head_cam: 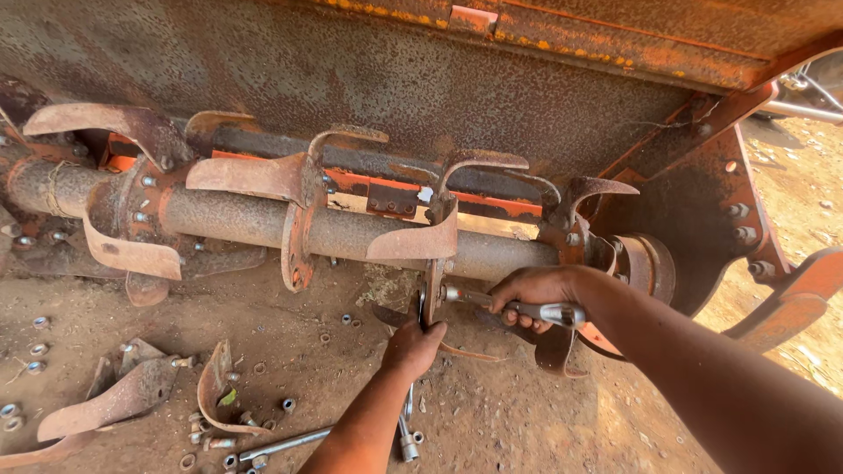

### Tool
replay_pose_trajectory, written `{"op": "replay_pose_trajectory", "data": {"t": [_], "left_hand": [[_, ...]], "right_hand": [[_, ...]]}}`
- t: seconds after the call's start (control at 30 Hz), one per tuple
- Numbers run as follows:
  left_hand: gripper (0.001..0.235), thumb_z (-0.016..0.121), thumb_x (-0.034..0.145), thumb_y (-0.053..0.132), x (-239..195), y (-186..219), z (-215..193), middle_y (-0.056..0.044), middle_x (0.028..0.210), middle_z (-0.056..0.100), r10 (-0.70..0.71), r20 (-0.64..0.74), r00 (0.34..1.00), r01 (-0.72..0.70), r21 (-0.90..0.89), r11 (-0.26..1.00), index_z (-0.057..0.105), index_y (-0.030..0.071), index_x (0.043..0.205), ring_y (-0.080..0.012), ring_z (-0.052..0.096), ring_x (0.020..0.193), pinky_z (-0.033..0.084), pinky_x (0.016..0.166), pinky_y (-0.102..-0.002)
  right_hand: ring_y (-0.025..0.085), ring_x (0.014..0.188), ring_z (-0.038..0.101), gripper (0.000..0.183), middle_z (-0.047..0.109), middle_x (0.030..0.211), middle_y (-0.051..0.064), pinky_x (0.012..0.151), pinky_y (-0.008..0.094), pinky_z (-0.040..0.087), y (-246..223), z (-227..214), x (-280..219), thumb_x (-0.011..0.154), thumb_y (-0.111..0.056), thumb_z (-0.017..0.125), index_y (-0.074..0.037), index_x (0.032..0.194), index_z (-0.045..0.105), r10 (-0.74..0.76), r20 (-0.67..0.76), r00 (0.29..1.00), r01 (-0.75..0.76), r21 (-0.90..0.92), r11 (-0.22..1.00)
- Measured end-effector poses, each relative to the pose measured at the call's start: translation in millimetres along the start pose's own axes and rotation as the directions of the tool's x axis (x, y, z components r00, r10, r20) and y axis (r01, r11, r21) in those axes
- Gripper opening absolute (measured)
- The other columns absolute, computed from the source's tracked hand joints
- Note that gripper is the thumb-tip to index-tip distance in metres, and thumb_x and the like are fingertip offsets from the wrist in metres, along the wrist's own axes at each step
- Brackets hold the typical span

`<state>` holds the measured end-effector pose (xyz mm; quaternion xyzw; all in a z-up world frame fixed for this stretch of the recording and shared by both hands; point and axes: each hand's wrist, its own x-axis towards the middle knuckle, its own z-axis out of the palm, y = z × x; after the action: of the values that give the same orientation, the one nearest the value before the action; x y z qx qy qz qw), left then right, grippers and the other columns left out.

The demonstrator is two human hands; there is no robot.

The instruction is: The person uses a wrench to tighten a bolt on a large, rusty metal auger attached to a machine. The person holds the bolt with one hand and turns the wrench with the other to secure the component.

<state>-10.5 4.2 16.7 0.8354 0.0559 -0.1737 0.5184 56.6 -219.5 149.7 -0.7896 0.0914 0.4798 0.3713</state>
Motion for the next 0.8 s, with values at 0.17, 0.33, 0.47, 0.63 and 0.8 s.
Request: {"op": "replay_pose_trajectory", "data": {"t": [0.17,0.33,0.47,0.63,0.8], "left_hand": [[0.088,0.055,0.093,0.046,7.6,-3.0,4.6,-0.013,0.132,0.068,0.062,-0.062,0.996,-0.059,0.05,0.997,0.006,0.028,0.164,-0.0317,0.073,0.109,0.057,0.098,-0.042],[0.093,0.057,0.088,0.045,17.5,-11.5,9.6,-0.012,0.138,0.063,0.054,-0.092,0.994,-0.048,0.067,0.997,0.004,0.029,0.164,-0.0337,0.07,0.114,0.055,0.101,-0.043],[0.092,0.057,0.088,0.048,19.7,-17.9,11.6,-0.016,0.134,0.067,0.066,-0.081,0.995,-0.061,0.057,0.997,0.009,0.028,0.164,-0.0352,0.07,0.115,0.055,0.101,-0.044],[0.096,0.06,0.088,0.048,23.0,-20.1,9.1,-0.021,0.134,0.065,0.047,-0.102,0.994,-0.035,0.11,0.993,0.006,0.028,0.164,-0.0392,0.065,0.117,0.053,0.1,-0.047],[0.096,0.056,0.088,0.047,29.8,-22.4,16.7,-0.024,0.116,0.075,0.042,-0.075,0.996,-0.035,0.087,0.996,0.003,0.028,0.167,-0.0408,0.072,0.102,0.057,0.091,-0.048]], "right_hand": [[0.007,0.047,0.052,0.026,0.062,0.067,-0.002,0.043,0.026,0.043,-14.0,-10.3,-4.8,0.096,-0.029,0.069,-0.007,0.108,0.067,-0.038,0.008,0.999,0.037,0.096,0.995],[0.005,0.048,0.053,0.027,0.062,0.066,-0.004,0.044,0.024,0.045,-37.6,-12.5,-8.4,0.094,-0.028,0.071,-0.007,0.111,0.072,-0.044,0.045,0.998,0.041,0.072,0.997],[0.01,0.05,0.057,0.027,0.065,0.069,0.002,0.045,0.026,0.047,-45.9,1.1,-6.6,0.098,-0.033,0.066,-0.007,0.096,0.069,0.016,0.133,0.991,-0.004,-0.089,0.996],[0.012,0.054,0.06,0.03,0.069,0.074,0.006,0.045,0.028,0.048,-47.7,7.7,11.9,0.099,-0.034,0.063,-0.006,0.089,0.069,0.039,-0.052,0.998,-0.052,-0.273,0.96],[0.01,0.073,0.069,0.053,0.068,0.094,-0.001,0.065,0.025,0.047,-7.6,58.8,14.0,0.092,-0.031,0.08,-0.006,0.133,0.06,-0.464,-0.272,0.843,0.264,-0.543,0.797]]}}
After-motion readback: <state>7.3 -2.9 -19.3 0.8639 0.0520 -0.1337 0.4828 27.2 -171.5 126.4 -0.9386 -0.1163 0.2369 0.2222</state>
